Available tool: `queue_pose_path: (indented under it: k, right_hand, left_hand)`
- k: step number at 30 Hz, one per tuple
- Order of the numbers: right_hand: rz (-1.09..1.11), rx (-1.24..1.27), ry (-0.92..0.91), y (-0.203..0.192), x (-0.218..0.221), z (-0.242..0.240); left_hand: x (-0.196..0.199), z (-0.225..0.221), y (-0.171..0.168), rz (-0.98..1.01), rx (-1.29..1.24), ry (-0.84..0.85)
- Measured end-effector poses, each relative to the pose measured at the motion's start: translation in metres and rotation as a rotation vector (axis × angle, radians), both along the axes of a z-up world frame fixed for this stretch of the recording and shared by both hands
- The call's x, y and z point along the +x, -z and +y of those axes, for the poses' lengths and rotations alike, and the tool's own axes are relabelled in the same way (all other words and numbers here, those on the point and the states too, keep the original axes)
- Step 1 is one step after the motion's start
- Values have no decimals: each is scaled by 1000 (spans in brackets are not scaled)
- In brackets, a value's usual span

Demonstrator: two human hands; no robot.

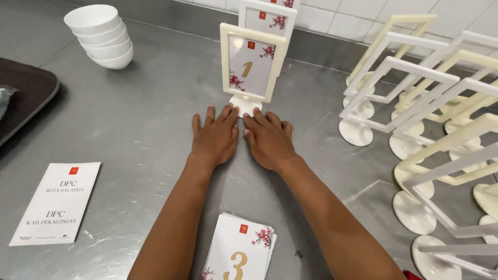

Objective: Cleaning plastic table number stands with a cloth and inserting numbered cards into the frames.

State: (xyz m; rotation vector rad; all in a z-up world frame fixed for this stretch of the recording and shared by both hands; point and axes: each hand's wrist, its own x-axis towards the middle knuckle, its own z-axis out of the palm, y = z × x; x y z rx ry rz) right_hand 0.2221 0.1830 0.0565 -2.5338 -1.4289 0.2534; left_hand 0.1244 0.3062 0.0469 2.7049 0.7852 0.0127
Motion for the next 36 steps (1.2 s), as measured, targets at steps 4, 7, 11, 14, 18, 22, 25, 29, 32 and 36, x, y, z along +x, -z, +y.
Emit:
queue_pose_path:
  k: [4, 7, 11, 14, 18, 22, 25, 29, 32, 36]
  right_hand:
    - [7, -25, 29, 5, 3, 6]
    - [12, -41, 42, 2, 0, 5]
    - [23, -36, 55, -4, -4, 2]
    - [26, -5, 42, -7, -6, -2]
    - [141, 52, 13, -5, -8, -19]
    - [187, 15, -72, 6, -10, -53]
    - [293, -11, -149, 30, -25, -89]
    - [339, -323, -205, -64, -85, -193]
    - [218, -59, -281, -53, -101, -276]
    - [-77, 407, -234, -20, -106, -372]
  left_hand:
    - [8, 1, -2, 21, -28, -28]
    - [12, 4, 7, 38, -17, -41]
    - [9, -2, 0, 33, 14, -48]
    - [6, -3, -1, 35, 47, -42]
    - [3, -2, -2, -38, 29, -67]
    - [9, 16, 21, -181, -52, -97]
    - [3, 29, 32, -190, -103, -78]
    - [-2, 22, 34, -133, -75, -13]
    - [-11, -28, 0, 82, 70, -58]
    - [-9, -105, -26, -238, 34, 165]
